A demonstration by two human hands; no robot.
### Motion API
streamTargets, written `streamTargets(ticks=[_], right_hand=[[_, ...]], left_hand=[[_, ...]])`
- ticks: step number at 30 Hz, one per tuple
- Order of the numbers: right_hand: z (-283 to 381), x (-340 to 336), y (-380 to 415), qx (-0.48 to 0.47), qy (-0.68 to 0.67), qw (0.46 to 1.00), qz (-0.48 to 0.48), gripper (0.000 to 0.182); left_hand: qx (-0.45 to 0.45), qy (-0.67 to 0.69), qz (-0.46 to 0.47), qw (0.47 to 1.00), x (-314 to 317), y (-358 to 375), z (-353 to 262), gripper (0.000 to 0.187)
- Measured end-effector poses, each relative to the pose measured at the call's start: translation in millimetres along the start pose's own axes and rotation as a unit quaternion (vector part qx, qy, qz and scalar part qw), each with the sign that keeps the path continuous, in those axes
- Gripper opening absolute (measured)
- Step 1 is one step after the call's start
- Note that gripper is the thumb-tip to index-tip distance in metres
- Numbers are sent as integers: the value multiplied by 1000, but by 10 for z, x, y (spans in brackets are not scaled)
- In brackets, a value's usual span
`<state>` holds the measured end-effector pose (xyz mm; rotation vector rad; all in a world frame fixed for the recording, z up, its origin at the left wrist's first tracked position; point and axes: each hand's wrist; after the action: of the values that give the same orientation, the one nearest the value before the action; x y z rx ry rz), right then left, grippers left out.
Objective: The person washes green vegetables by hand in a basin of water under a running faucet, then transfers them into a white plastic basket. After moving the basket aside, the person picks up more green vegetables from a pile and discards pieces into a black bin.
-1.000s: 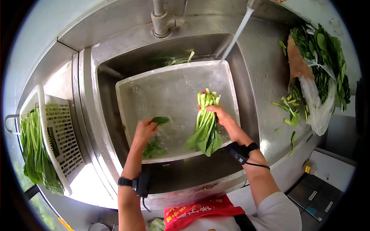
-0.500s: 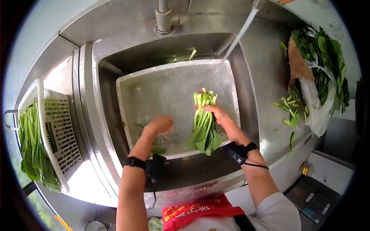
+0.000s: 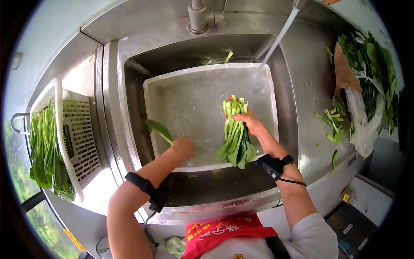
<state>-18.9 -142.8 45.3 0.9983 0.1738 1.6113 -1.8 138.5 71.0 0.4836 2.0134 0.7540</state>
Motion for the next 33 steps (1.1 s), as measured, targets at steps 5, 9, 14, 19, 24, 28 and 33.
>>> streamTargets(ticks=[5,9,14,19,24,28,33], right_hand=[[-7,-31,-27,-7,-9,1000,4,72],[-76,-90,-22,-12,-10,1000,1,71],[-14,-53,22,-18,-7,1000,-16,69],[-94,-158,-8,3,-30,999,-20,68],[-89,-106,-19,-13,-34,999,-35,68],[-84,-129,-35,-21,-29,999,-14,71],[-83,-146,-48,-20,-30,999,-11,70]], left_hand=[[-83,136,97,982,268,-110,108,21],[-106,464,-186,860,-547,114,317,23],[-203,259,-424,844,-910,201,483,39],[-166,116,-510,836,-864,-121,446,43],[-82,-83,-224,968,-490,-586,541,31],[-90,42,-108,989,-374,-486,570,18],[-135,575,-435,680,-258,-333,706,16]])
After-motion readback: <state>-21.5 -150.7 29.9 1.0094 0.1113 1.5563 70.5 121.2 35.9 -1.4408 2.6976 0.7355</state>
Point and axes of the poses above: each hand's wrist, its own y-axis away from the middle knuckle, its own x-axis out of the palm, z = x × y, and after that the axes turned 12 degrees about x, right-handed
